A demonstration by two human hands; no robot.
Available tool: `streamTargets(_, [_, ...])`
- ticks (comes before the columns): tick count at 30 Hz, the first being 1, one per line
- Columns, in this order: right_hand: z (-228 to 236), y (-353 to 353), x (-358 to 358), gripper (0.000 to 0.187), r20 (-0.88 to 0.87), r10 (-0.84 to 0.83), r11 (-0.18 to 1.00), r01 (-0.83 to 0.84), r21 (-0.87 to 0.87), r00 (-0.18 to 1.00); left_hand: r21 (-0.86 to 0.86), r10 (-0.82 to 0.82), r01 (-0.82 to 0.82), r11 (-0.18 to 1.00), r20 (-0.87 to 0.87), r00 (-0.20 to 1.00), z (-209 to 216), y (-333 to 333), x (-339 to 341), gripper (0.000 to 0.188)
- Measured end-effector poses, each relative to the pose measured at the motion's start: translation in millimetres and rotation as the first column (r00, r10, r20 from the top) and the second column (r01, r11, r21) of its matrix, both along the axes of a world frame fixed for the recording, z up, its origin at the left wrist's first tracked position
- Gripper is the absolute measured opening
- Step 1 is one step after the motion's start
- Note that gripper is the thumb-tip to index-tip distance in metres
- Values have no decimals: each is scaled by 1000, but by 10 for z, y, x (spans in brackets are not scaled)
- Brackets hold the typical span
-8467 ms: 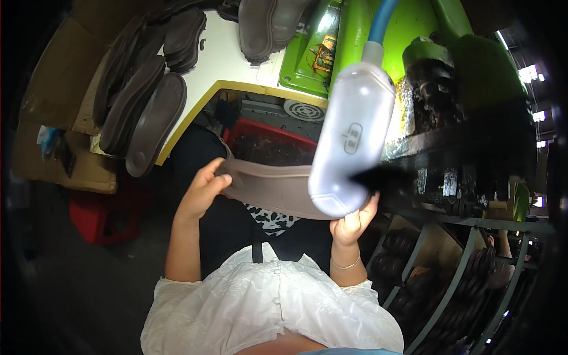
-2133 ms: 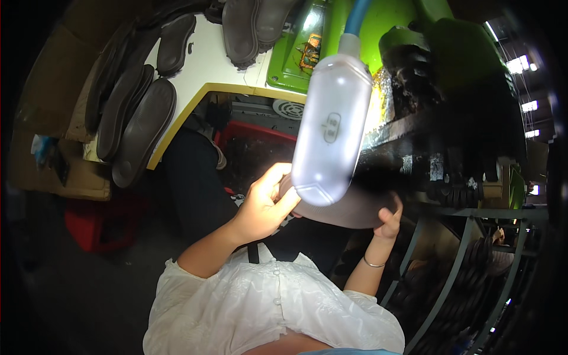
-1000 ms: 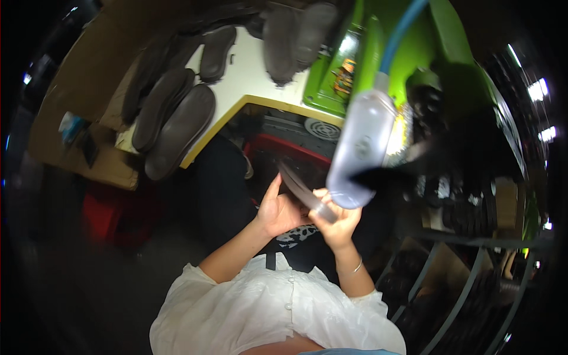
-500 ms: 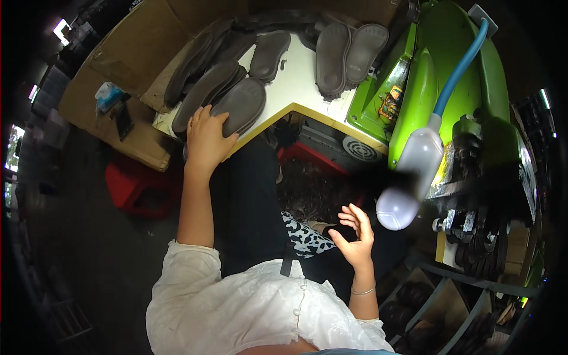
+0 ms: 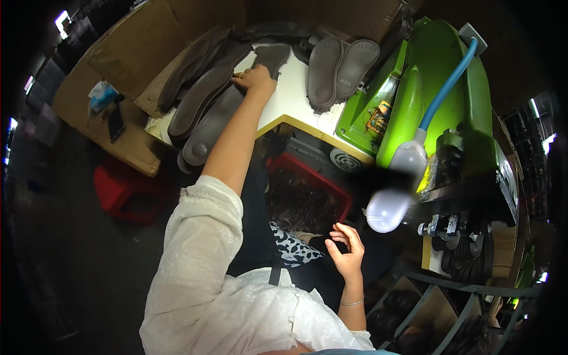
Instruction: The person repeatedly picks up brown shoe soles from a pile on a table and presses them against a rotating grinding wheel on a green machine. They handle the soles one at a time, turning them to smooth different edges, and place the finished soles back onto the table.
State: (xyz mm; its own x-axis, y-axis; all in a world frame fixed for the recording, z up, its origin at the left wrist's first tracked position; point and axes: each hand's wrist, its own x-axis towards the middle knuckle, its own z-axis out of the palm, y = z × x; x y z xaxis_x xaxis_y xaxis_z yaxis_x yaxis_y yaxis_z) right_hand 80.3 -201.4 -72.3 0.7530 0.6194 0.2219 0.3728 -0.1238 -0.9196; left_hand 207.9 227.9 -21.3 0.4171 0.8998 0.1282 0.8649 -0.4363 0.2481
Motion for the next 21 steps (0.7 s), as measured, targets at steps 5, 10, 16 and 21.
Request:
streamTargets(5, [-129, -101, 8, 32, -93, -23, 1000, 25, 16, 995, 258, -391, 299, 919, 703, 594, 671, -695, -653, 49])
streamTargets(10, [-301, -243, -39, 60, -476, -56, 982, 136, 135, 878, 532, -587, 526, 664, 806, -75, 692, -1648, -1455, 49])
streamTargets(16, [-333, -231, -186, 67, -494, 231, 953, -298, -59, 838, -216, 389, 964, 154, 910, 142, 298, -2657, -1885, 46])
streamTargets(21, [-489, -239, -484, 34, -637, 101, 992, -126, 6, 764, -369, -57, 924, -98, 929, 365, 296, -3029, -1635, 31])
